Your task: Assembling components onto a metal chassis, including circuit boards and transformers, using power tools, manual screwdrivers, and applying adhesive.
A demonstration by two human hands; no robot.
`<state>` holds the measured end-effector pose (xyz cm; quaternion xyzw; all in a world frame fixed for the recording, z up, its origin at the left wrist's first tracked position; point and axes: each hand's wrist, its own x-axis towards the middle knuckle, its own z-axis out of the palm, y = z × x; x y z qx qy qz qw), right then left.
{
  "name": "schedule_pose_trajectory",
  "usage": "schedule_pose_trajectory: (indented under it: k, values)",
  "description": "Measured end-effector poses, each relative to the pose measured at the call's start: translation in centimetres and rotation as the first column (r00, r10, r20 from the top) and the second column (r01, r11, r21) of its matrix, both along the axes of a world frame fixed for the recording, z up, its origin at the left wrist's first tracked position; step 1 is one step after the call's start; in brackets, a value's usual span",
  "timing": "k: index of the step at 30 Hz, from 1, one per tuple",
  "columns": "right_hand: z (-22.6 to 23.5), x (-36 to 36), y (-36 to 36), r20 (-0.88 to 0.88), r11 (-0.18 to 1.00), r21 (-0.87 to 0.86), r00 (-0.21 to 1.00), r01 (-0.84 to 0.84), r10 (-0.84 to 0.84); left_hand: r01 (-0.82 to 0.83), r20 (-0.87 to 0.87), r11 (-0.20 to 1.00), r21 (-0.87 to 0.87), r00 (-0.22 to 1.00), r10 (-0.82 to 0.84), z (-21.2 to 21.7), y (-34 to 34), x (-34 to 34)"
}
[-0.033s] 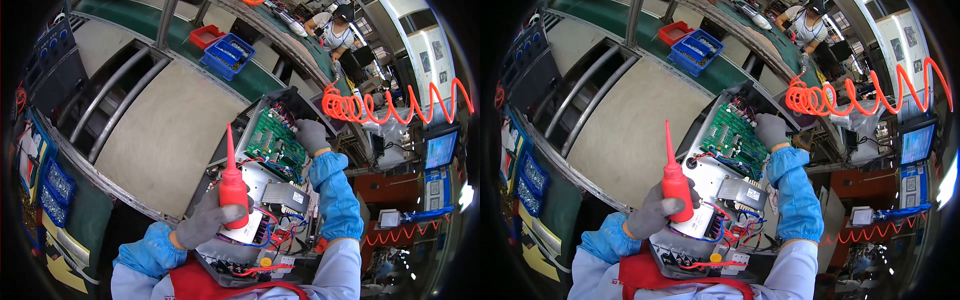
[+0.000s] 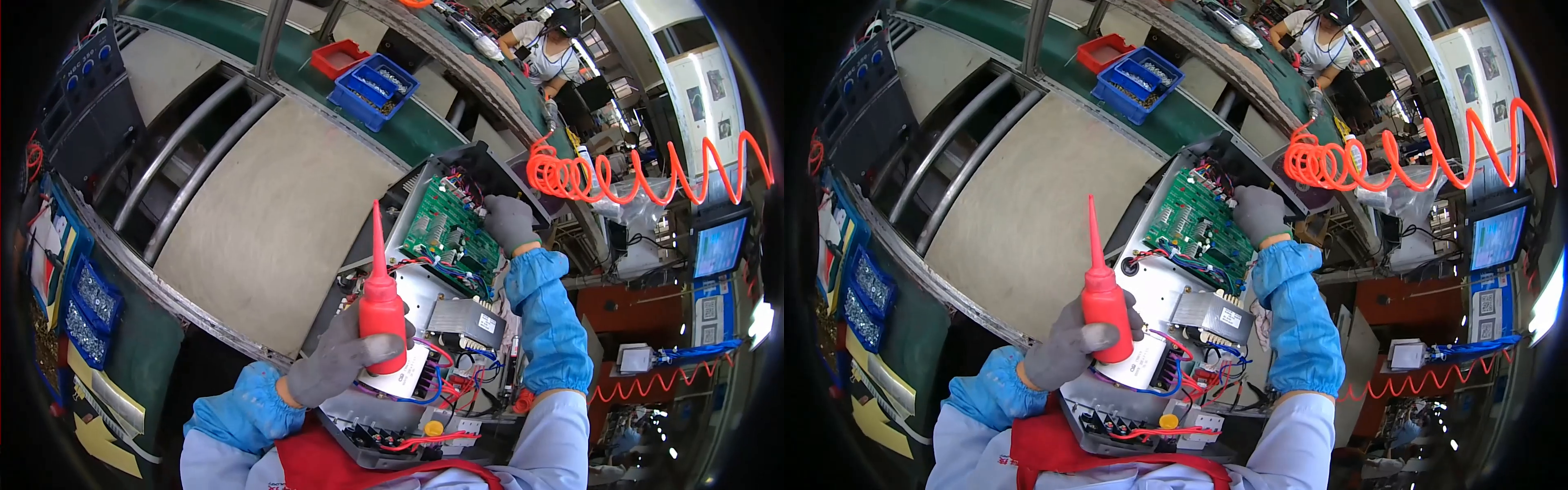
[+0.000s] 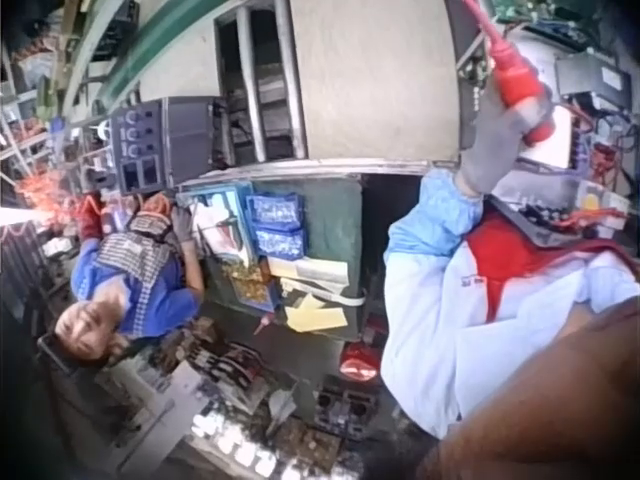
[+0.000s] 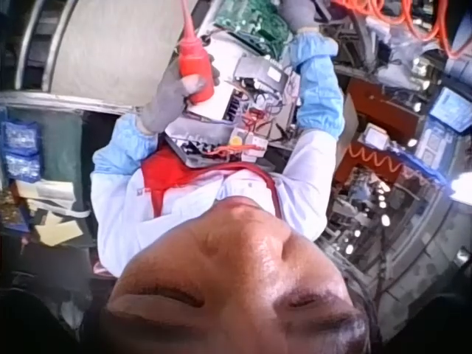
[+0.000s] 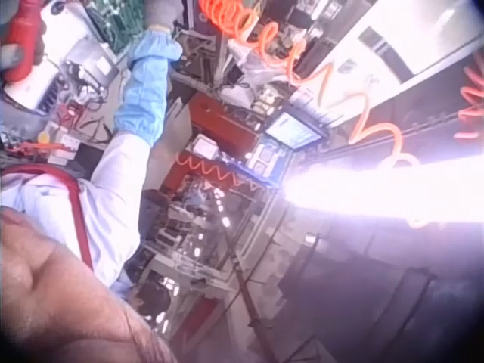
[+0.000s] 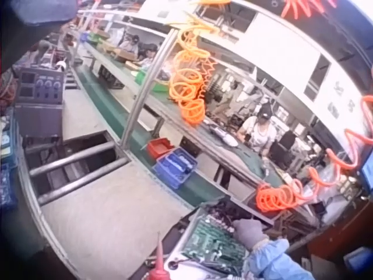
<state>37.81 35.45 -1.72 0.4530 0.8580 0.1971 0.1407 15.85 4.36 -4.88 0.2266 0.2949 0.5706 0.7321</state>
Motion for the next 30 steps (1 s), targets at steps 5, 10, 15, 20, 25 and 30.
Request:
schedule_pose_trajectory:
  k: [5,10,15,20,25,30]
  values:
    - [0.5,-0.4,0.0,0.0,0.999,-0.049,1.0,0.014,-0.014,0.016,-0.006,1.0,0.003,1.0,-0.016,0.0,-0.1,-0.1]
    - [0.6,-0.9,0.1,0.009,0.997,-0.068,1.0,0.029,-0.028,0.024,-0.05,0.999,0.04,0.999,-0.022,0.0,0.1,-0.2]
    - [0.4,-0.3,0.0,-0.013,0.999,-0.045,1.0,-0.016,0.015,0.035,0.01,0.999,0.035,0.999,-0.035,0.1,0.0,-0.5]
    - [0.1,0.0,0.0,0.001,0.999,0.033,1.0,0.003,-0.003,0.063,0.008,0.998,0.025,0.998,-0.064,-0.2,0.2,-0.5]
    - [-0.2,0.1,0.3,0.011,0.999,0.037,1.0,-0.028,0.028,0.052,-0.006,0.997,0.052,0.999,-0.052,-0.5,0.3,-0.5]
    - [-0.3,0.3,0.4,0.016,0.998,0.048,0.999,-0.029,0.029,0.042,0.05,0.995,0.088,0.998,-0.047,-0.8,0.2,-0.2]
